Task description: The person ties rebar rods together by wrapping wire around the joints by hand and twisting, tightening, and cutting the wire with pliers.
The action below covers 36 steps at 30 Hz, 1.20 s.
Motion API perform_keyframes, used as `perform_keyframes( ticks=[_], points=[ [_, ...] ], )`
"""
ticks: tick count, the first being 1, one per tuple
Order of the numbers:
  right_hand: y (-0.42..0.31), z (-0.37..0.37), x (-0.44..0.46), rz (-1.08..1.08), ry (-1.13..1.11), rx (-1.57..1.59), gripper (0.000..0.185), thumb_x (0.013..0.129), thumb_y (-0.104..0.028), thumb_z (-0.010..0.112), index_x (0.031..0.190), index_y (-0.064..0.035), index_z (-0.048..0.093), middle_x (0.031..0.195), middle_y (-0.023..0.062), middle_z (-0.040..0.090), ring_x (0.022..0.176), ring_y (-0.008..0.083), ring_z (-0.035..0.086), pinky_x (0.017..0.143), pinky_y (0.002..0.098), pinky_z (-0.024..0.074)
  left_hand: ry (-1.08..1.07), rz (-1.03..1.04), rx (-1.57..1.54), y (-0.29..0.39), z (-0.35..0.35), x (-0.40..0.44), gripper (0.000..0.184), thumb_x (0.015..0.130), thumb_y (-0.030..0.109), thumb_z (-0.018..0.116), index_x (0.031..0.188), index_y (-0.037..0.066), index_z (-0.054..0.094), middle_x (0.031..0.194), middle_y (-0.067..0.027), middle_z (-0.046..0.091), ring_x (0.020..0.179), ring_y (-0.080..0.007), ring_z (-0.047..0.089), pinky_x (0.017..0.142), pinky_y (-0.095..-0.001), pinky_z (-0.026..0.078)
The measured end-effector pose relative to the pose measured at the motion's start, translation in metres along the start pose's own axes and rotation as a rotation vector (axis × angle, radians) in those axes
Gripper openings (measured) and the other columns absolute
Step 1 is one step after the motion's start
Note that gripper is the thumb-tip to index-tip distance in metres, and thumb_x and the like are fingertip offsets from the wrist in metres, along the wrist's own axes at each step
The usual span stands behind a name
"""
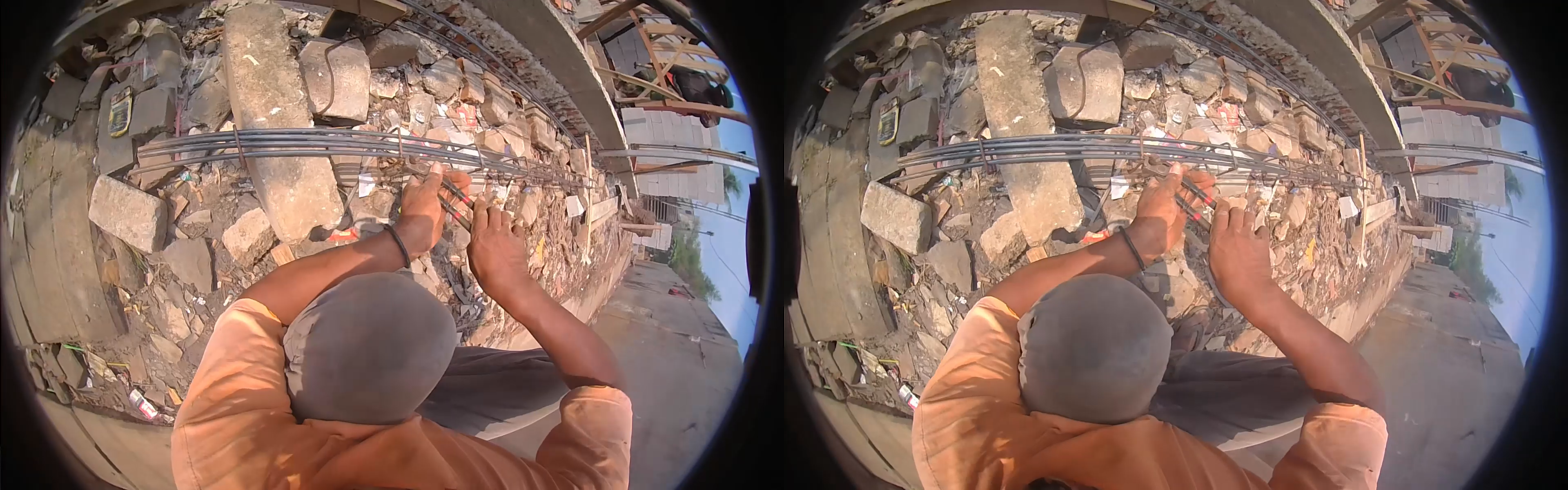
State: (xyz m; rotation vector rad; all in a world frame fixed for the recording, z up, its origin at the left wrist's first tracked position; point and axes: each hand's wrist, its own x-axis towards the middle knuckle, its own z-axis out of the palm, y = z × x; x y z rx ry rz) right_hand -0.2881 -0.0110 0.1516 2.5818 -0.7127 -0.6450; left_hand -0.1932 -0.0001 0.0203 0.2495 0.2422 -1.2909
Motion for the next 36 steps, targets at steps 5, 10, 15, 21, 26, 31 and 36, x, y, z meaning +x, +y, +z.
perform_keyframes(
  ticks=[5,10,15,21,26,31,36],
  points=[
    [0.03,0.007,0.019,0.343,-0.732,1.494,0.037,0.09,-0.016,0.059,0.117,0.0071,0.049,0.082,0.0119,0.06,0.069,0.0232,0.063,0.059,0.0368,0.0543,-0.011,-0.133,-0.085,0.016,-0.012,-0.007,0.036,0.097,0.033,0.055,0.115,0.002,0.049,0.11,-0.0168,0.062,0.111,-0.0312,0.058,0.097,-0.0449,0.046],
    [0.035,-0.007,0.021,0.269,-0.859,1.556,0.052,0.09,-0.032,0.067,0.122,0.0053,0.049,0.079,0.0099,0.061,0.07,0.0182,0.064,0.062,0.0353,0.0565,-0.047,-0.115,-0.037,0.002,-0.016,-0.003,0.048,0.098,0.042,0.051,0.108,-0.005,0.054,0.112,-0.0202,0.061,0.11,-0.0296,0.058,0.098,-0.0419,0.047],
    [-0.005,0.023,0.003,0.064,-0.048,0.307,0.054,0.088,-0.018,0.061,0.132,0.0071,0.04,0.094,0.0201,0.062,0.092,0.0328,0.064,0.083,0.0455,0.0517,0.078,-0.048,0.104,-0.011,-0.022,0.012,0.043,0.099,0.037,0.05,0.104,-0.005,0.057,0.107,-0.0191,0.065,0.098,-0.0232,0.062,0.09,-0.0364,0.05],
    [0.02,0.045,0.017,0.142,-0.427,1.007,0.048,0.088,-0.023,0.065,0.122,0.0071,0.048,0.09,0.0177,0.063,0.077,0.0329,0.066,0.068,0.042,0.0566,-0.106,-0.148,0.455,0.03,-0.017,-0.019,0.05,0.098,0.046,0.048,0.103,-0.002,0.058,0.102,-0.0171,0.067,0.079,-0.0178,0.065,0.076,-0.0298,0.052],
    [0.033,0.029,0.022,0.2,-0.584,1.282,0.06,0.083,-0.03,0.071,0.124,0.0062,0.047,0.103,0.0204,0.061,0.086,0.0306,0.066,0.069,0.0422,0.0562,-0.048,-0.1,0.421,0.018,-0.011,-0.016,0.057,0.098,0.05,0.045,0.1,-0.005,0.06,0.1,-0.018,0.066,0.09,-0.02,0.064,0.083,-0.0323,0.05],
    [0.012,0.028,0.005,0.159,-0.45,0.784,0.068,0.081,-0.028,0.068,0.129,0.0083,0.038,0.112,0.0237,0.052,0.102,0.0362,0.057,0.087,0.0464,0.0487,0.03,-0.108,0.465,0.008,-0.005,-0.01,0.062,0.098,0.052,0.045,0.109,-0.008,0.058,0.101,-0.0193,0.066,0.101,-0.0213,0.061,0.092,-0.0325,0.046],
    [0.032,0.057,0.02,0.148,-0.971,1.596,0.048,0.088,-0.033,0.063,0.109,0.0104,0.058,0.078,0.0158,0.062,0.07,0.031,0.066,0.071,0.0428,0.0542,0.038,-0.219,0.298,0.011,-0.028,-0.009,0.044,0.093,0.044,0.06,0.109,0.003,0.056,0.106,-0.017,0.066,0.104,-0.0268,0.062,0.093,-0.0353,0.045]
  ],
)
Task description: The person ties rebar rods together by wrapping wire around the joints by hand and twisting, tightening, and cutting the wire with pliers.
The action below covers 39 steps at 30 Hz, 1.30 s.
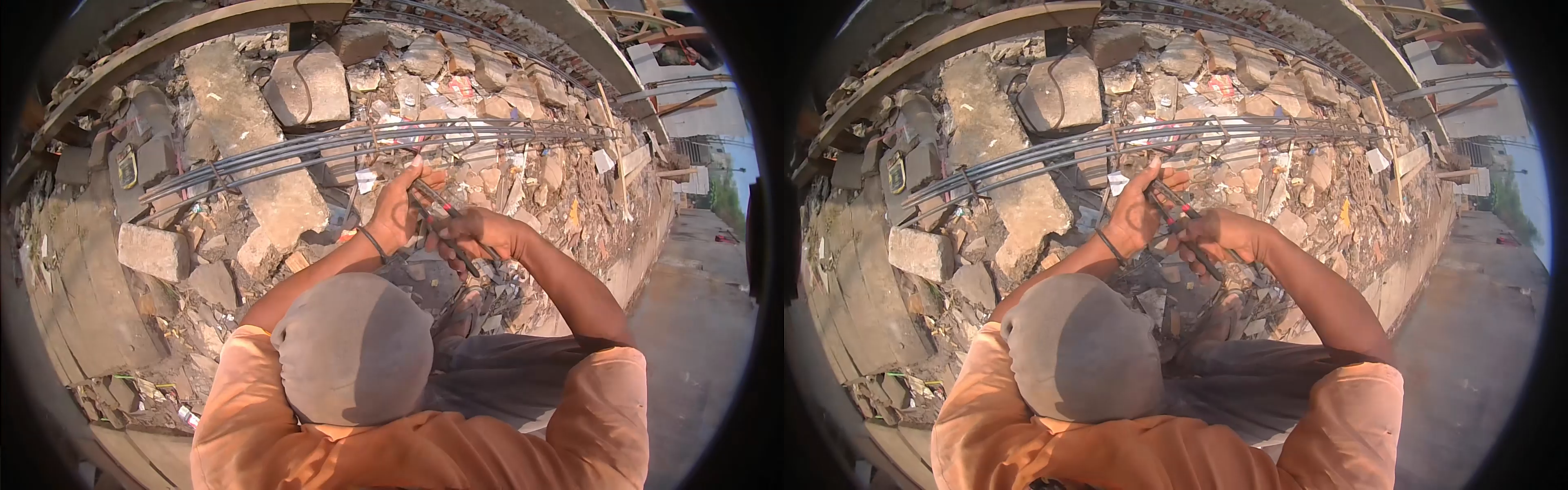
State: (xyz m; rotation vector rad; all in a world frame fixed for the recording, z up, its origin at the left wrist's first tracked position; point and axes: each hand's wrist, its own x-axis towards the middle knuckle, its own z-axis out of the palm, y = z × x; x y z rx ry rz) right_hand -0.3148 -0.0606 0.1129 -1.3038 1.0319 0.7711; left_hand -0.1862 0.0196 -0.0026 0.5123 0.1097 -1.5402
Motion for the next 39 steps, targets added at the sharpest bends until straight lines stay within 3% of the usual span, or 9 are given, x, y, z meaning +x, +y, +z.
perform_keyframes(
  ticks=[2,7,11,15,22,28,31,34,39],
  points=[
    [0.024,-0.004,0.002,0.033,-0.292,0.522,0.046,0.091,-0.036,0.061,0.1,0.0086,0.063,0.066,0.0108,0.061,0.059,0.0268,0.065,0.062,0.0398,0.0553,-0.034,-0.015,0.027,-0.004,-0.006,-0.001,0.041,0.091,0.042,0.063,0.108,0.005,0.056,0.108,-0.0154,0.066,0.104,-0.0278,0.062,0.092,-0.0368,0.046],
    [0.042,-0.006,-0.013,0.011,0.008,0.131,0.042,0.095,-0.037,0.053,0.102,0.0035,0.063,0.073,0.0132,0.065,0.067,0.0273,0.067,0.062,0.0382,0.0535,-0.14,-0.268,0.28,-0.013,-0.008,-0.005,0.041,0.09,0.035,0.066,0.109,-0.001,0.059,0.102,-0.0163,0.068,0.097,-0.0266,0.066,0.085,-0.0396,0.052],
    [0.049,-0.007,-0.025,0.004,0.417,-0.763,0.033,0.093,-0.032,0.053,0.098,0.0,0.062,0.088,0.0202,0.067,0.09,0.0365,0.065,0.079,0.0443,0.0499,-0.149,-0.469,0.407,-0.018,0.005,-0.004,0.037,0.09,0.027,0.066,0.107,-0.005,0.058,0.102,-0.0196,0.068,0.086,-0.0255,0.07,0.064,-0.0295,0.056],
    [0.076,-0.022,-0.017,0.045,0.411,-0.769,0.026,0.086,-0.014,0.049,0.106,0.001,0.059,0.097,0.0249,0.066,0.096,0.0381,0.064,0.082,0.0467,0.0486,-0.177,-0.601,0.667,-0.018,0.004,0.011,0.023,0.091,0.014,0.059,0.105,-0.004,0.06,0.091,-0.0164,0.07,0.071,-0.0188,0.069,0.053,-0.0241,0.052],
    [0.171,-0.081,0.026,-0.182,0.503,-0.828,0.041,0.082,-0.002,0.051,0.122,0.0036,0.047,0.123,0.0279,0.05,0.115,0.0423,0.051,0.092,0.0473,0.0446,0.051,-0.217,1.084,0.015,0.018,0.023,0.019,0.099,0.01,0.046,0.107,-0.002,0.059,0.088,-0.0112,0.068,0.07,-0.0157,0.067,0.058,-0.0263,0.054],
    [0.18,-0.15,0.033,-0.108,0.663,-1.029,0.068,0.084,-0.02,0.067,0.141,0.0003,0.036,0.136,0.0232,0.042,0.128,0.0372,0.041,0.102,0.0441,0.0408,-0.057,-0.36,1.393,0.033,0.059,0.022,0.021,0.1,0.018,0.051,0.104,0.0,0.061,0.09,-0.006,0.068,0.077,-0.0111,0.065,0.069,-0.0258,0.053],
    [0.127,-0.158,0.033,-0.72,0.629,-0.475,0.062,0.089,-0.021,0.065,0.142,-0.0023,0.038,0.136,0.0157,0.046,0.122,0.0252,0.048,0.095,0.0385,0.0462,-0.052,-0.22,1.762,0.032,0.089,0.025,0.02,0.098,0.019,0.056,0.098,0.001,0.065,0.084,0.0001,0.065,0.074,-0.0052,0.056,0.069,-0.0236,0.049],
    [0.064,-0.137,0.026,-0.904,0.224,0.147,0.047,0.095,-0.026,0.061,0.134,-0.0018,0.049,0.119,0.0098,0.059,0.106,0.0162,0.055,0.088,0.033,0.048,-0.017,-0.009,1.554,0.024,0.097,0.041,0.019,0.098,0.019,0.058,0.099,0.002,0.066,0.082,0.0007,0.064,0.073,-0.0054,0.055,0.067,-0.0243,0.048],
    [0.03,-0.12,0.039,-0.933,0.23,0.485,0.032,0.092,-0.016,0.063,0.116,0.0036,0.059,0.095,0.0072,0.066,0.086,0.013,0.061,0.077,0.0282,0.0496,0.135,0.183,1.65,0.008,0.128,0.042,0.019,0.097,0.015,0.057,0.101,-0.001,0.065,0.081,-0.0043,0.068,0.072,-0.007,0.06,0.065,-0.027,0.051]
  ],
)
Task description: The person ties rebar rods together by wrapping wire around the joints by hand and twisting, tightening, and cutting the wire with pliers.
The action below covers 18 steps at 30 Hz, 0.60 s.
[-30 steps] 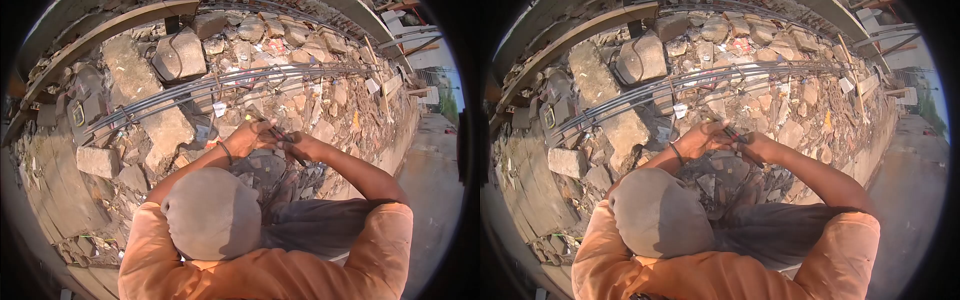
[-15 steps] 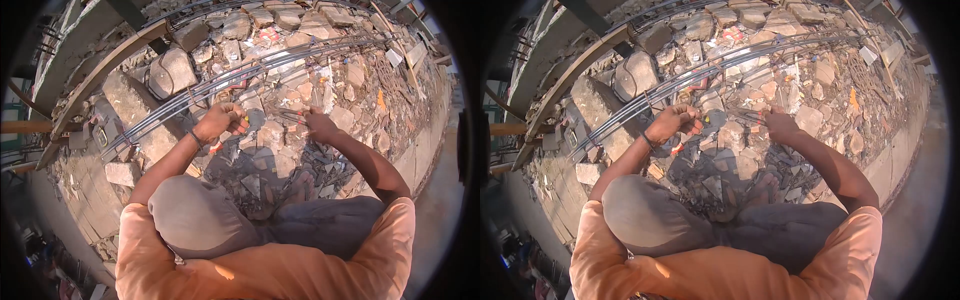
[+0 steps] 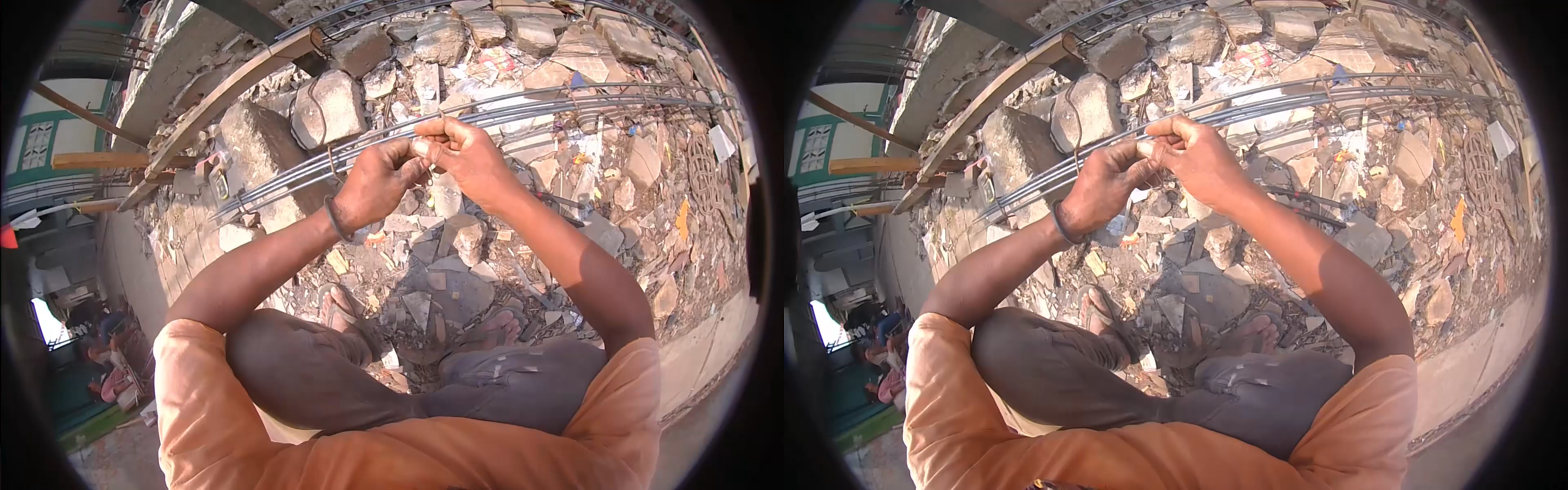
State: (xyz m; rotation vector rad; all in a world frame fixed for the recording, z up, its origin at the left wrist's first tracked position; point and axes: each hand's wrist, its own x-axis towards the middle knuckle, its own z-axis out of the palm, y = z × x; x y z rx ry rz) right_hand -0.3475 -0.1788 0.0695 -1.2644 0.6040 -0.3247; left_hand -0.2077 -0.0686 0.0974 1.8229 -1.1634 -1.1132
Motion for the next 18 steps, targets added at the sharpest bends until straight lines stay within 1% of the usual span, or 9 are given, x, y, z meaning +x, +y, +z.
perform_keyframes(
  ticks=[2,4,7,9,11,12,15,16,18],
  points=[
    [-0.011,0.016,-0.002,0.085,0.044,0.104,0.025,0.09,-0.007,0.059,0.11,0.0068,0.06,0.091,0.0092,0.067,0.082,0.0128,0.063,0.075,0.027,0.05,0.015,-0.039,-0.061,0.003,0.004,-0.01,0.019,0.096,0.016,0.058,0.099,-0.001,0.065,0.081,-0.0031,0.067,0.073,-0.0063,0.06,0.067,-0.0261,0.052],
    [-0.012,0.018,0.0,0.103,-0.037,-0.1,0.022,0.09,-0.004,0.052,0.107,0.0049,0.063,0.096,0.012,0.067,0.081,0.0141,0.063,0.073,0.0273,0.0502,0.036,-0.049,-0.113,0.003,0.006,-0.022,0.02,0.096,0.019,0.06,0.098,0.0,0.065,0.081,-0.0024,0.066,0.073,-0.0056,0.06,0.067,-0.0259,0.052],
    [-0.018,0.021,0.01,-0.099,-0.015,-0.121,0.024,0.095,-0.006,0.049,0.113,0.0043,0.06,0.097,0.0109,0.066,0.081,0.0128,0.062,0.075,0.0271,0.0496,0.164,-0.078,-0.075,0.018,-0.002,-0.019,0.018,0.094,0.018,0.062,0.092,0.0,0.066,0.076,-0.0031,0.066,0.07,-0.0055,0.059,0.061,-0.0282,0.05],
    [-0.015,0.017,0.021,-0.149,0.058,-0.282,0.023,0.097,-0.008,0.049,0.114,0.0039,0.059,0.097,0.0094,0.066,0.08,0.0116,0.061,0.075,0.0268,0.0492,0.366,0.14,0.132,0.013,-0.003,-0.008,0.02,0.09,0.018,0.065,0.088,-0.002,0.066,0.069,-0.0099,0.066,0.064,-0.013,0.061,0.06,-0.0322,0.049],
    [-0.016,0.014,0.021,-0.098,-0.011,-0.19,0.021,0.098,-0.011,0.049,0.111,0.003,0.059,0.097,0.0081,0.065,0.079,0.0107,0.059,0.074,0.0267,0.0484,0.279,0.063,0.2,0.019,-0.006,0.0,0.021,0.088,0.019,0.066,0.094,-0.002,0.066,0.074,-0.0174,0.066,0.066,-0.0196,0.064,0.063,-0.0338,0.05],
    [-0.017,0.012,0.021,-0.067,-0.036,-0.146,0.021,0.099,-0.013,0.049,0.109,0.0025,0.058,0.096,0.0075,0.064,0.079,0.0102,0.058,0.074,0.0267,0.048,0.294,0.177,0.196,0.019,-0.004,0.005,0.025,0.087,0.02,0.066,0.101,-0.001,0.066,0.079,-0.0208,0.066,0.069,-0.0271,0.066,0.066,-0.0374,0.051],
    [-0.016,0.007,0.018,-0.086,0.092,-0.124,0.019,0.101,-0.015,0.047,0.1,0.0006,0.058,0.091,0.006,0.062,0.079,0.01,0.056,0.074,0.0265,0.0464,-0.05,0.288,0.385,0.014,-0.026,0.02,0.029,0.088,0.022,0.065,0.107,0.002,0.066,0.084,-0.0203,0.068,0.074,-0.0323,0.066,0.07,-0.0405,0.051],
    [-0.015,0.009,0.016,-0.086,0.21,-0.088,0.02,0.101,-0.016,0.045,0.097,-0.0004,0.057,0.086,0.0045,0.06,0.078,0.0099,0.055,0.074,0.0262,0.0451,-0.153,0.507,0.481,0.007,-0.045,0.021,0.031,0.089,0.026,0.064,0.108,0.002,0.066,0.088,-0.0197,0.068,0.077,-0.0337,0.065,0.072,-0.0415,0.051],
    [-0.014,0.005,0.008,-0.059,0.242,-0.155,0.02,0.101,-0.016,0.045,0.098,-0.0001,0.057,0.085,0.0042,0.058,0.076,0.0098,0.054,0.073,0.0261,0.0449,-0.27,0.344,0.49,0.019,-0.097,-0.002,0.032,0.089,0.033,0.065,0.1,0.003,0.068,0.084,-0.0148,0.068,0.075,-0.0275,0.065,0.069,-0.0386,0.05]
  ],
)
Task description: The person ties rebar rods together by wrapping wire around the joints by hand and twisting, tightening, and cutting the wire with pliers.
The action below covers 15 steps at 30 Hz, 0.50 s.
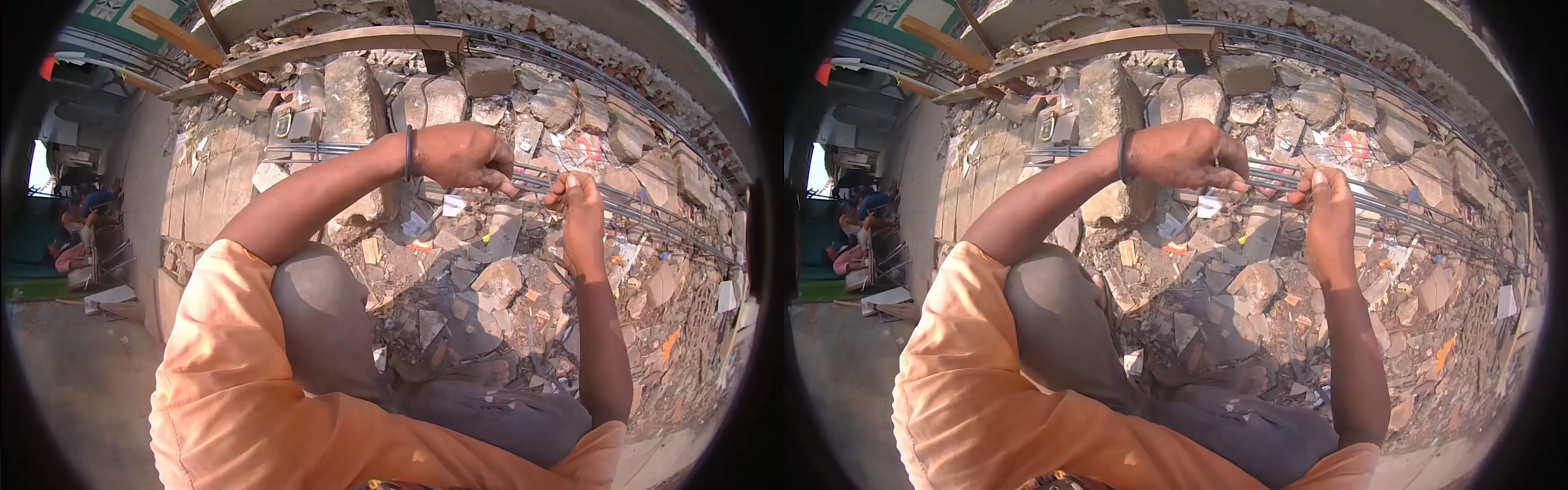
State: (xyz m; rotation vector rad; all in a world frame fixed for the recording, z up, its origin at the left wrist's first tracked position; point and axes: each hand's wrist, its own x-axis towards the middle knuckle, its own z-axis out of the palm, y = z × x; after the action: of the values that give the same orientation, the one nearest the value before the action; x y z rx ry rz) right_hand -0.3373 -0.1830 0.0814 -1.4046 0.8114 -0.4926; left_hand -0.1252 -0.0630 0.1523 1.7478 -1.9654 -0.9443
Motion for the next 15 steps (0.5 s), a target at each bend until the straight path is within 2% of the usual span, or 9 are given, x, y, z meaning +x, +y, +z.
perform_keyframes(
  ticks=[2,3,5,7,9,10,12,13,15],
  points=[
    [0.003,-0.003,-0.001,0.025,-0.006,-0.067,0.019,0.101,-0.015,0.045,0.098,-0.0001,0.056,0.084,0.0044,0.057,0.074,0.01,0.052,0.071,0.0262,0.0443,0.12,-0.226,-0.119,-0.016,-0.031,-0.055,0.035,0.093,0.038,0.062,0.093,0.003,0.068,0.072,-0.0047,0.065,0.068,-0.012,0.06,0.062,-0.0304,0.047],
    [0.002,0.001,-0.003,-0.018,0.003,-0.192,0.019,0.101,-0.015,0.045,0.098,-0.0004,0.056,0.084,0.0041,0.057,0.074,0.0099,0.052,0.071,0.026,0.0442,0.162,-0.366,-0.103,-0.013,-0.046,-0.087,0.036,0.094,0.038,0.062,0.088,0.002,0.067,0.07,-0.0024,0.065,0.066,-0.0091,0.059,0.059,-0.0269,0.046],
    [0.001,0.015,-0.006,-0.1,0.0,-0.446,0.018,0.1,-0.015,0.046,0.097,-0.0009,0.056,0.083,0.0035,0.057,0.073,0.0096,0.051,0.071,0.0258,0.0439,0.378,-0.469,-0.383,-0.048,-0.035,-0.16,0.035,0.094,0.035,0.062,0.084,0.002,0.066,0.067,-0.0019,0.064,0.063,-0.0098,0.059,0.056,-0.0264,0.046],
    [0.0,0.034,0.003,-0.233,-0.054,-0.586,0.02,0.098,-0.017,0.05,0.092,-0.0004,0.058,0.084,0.0093,0.06,0.076,0.0203,0.056,0.074,0.0329,0.0449,0.65,-0.745,-0.651,-0.074,-0.007,-0.225,0.036,0.094,0.036,0.062,0.083,0.001,0.066,0.064,-0.0021,0.063,0.061,-0.012,0.061,0.056,-0.0269,0.049],
    [-0.005,0.058,0.013,-0.475,-0.099,-0.793,0.022,0.098,-0.019,0.051,0.089,0.0003,0.059,0.087,0.0136,0.061,0.08,0.0275,0.058,0.076,0.0371,0.0449,0.846,-0.925,-0.948,-0.109,0.031,-0.273,0.038,0.094,0.039,0.061,0.095,0.001,0.065,0.078,-0.0072,0.066,0.078,-0.0159,0.065,0.068,-0.0287,0.051],
    [-0.008,0.069,0.023,-0.607,-0.122,-0.984,0.027,0.098,-0.022,0.051,0.088,0.0014,0.06,0.088,0.0187,0.061,0.086,0.0354,0.057,0.078,0.0418,0.0439,1.032,-0.861,-1.102,-0.135,0.053,-0.28,0.039,0.094,0.039,0.061,0.101,0.001,0.063,0.086,-0.0091,0.065,0.085,-0.0176,0.064,0.073,-0.0303,0.051],
    [0.002,0.083,0.047,-0.624,-0.09,-1.022,0.028,0.099,-0.023,0.049,0.089,0.0011,0.06,0.085,0.0176,0.062,0.082,0.0334,0.058,0.076,0.0415,0.0446,1.361,-0.701,-1.416,-0.179,0.09,-0.28,0.043,0.094,0.04,0.059,0.113,0.001,0.059,0.103,-0.0128,0.065,0.099,-0.0211,0.062,0.084,-0.0333,0.05],
    [0.003,0.083,0.048,-0.614,-0.061,-1.048,0.029,0.099,-0.023,0.048,0.09,0.001,0.06,0.083,0.0171,0.062,0.079,0.0324,0.059,0.074,0.0414,0.0449,1.377,-0.561,-1.566,-0.188,0.096,-0.279,0.044,0.094,0.039,0.059,0.117,0.002,0.056,0.11,-0.0133,0.062,0.105,-0.0227,0.059,0.088,-0.035,0.049],
    [-0.005,0.079,0.047,-0.378,0.134,-0.729,0.031,0.101,-0.024,0.046,0.089,0.0001,0.061,0.077,0.0123,0.063,0.072,0.0258,0.06,0.07,0.0385,0.0464,1.377,-0.257,-1.846,-0.21,0.093,-0.271,0.046,0.094,0.038,0.059,0.124,0.003,0.052,0.123,-0.0144,0.057,0.117,-0.026,0.054,0.097,-0.0385,0.046]
  ],
)
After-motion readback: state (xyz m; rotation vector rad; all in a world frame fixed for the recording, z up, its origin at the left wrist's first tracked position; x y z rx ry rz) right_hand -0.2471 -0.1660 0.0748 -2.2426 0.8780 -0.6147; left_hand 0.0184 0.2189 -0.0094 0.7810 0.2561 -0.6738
